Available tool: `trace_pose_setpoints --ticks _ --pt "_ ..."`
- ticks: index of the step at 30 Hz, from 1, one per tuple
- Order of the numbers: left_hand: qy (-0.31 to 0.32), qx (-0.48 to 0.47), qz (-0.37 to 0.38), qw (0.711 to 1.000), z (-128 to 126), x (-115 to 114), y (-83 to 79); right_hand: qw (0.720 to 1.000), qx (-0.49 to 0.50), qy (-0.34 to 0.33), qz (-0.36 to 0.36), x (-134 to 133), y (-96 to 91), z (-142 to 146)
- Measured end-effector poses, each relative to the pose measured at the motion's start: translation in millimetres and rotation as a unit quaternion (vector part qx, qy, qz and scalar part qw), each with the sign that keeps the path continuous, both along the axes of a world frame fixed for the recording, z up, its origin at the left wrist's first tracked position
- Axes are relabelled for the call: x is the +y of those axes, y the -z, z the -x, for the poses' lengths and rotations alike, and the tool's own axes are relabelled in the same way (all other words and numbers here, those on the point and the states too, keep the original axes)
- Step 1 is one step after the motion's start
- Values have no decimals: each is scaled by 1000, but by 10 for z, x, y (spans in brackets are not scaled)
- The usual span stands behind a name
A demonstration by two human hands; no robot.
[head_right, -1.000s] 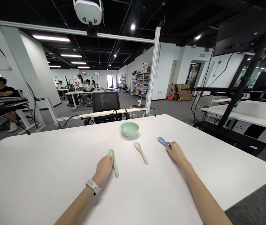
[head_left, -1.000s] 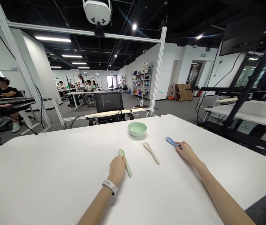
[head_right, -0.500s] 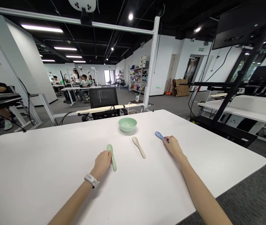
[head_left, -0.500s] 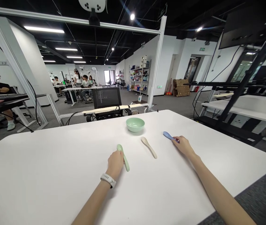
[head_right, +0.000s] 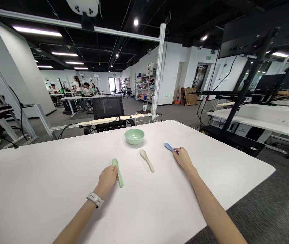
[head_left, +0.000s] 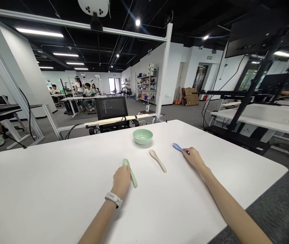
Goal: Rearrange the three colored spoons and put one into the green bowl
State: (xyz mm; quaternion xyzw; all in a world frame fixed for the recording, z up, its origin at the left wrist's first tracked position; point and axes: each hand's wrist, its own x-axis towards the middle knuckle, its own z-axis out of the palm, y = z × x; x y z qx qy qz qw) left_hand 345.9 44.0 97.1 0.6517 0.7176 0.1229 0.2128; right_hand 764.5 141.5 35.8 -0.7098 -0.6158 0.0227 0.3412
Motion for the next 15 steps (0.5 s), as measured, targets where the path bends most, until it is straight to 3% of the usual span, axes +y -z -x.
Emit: trace_pose_setpoints --ticks 15 --pt "1 -6 -8 1000 -6 -37 -25 999 -14 24 32 1 6 -4"
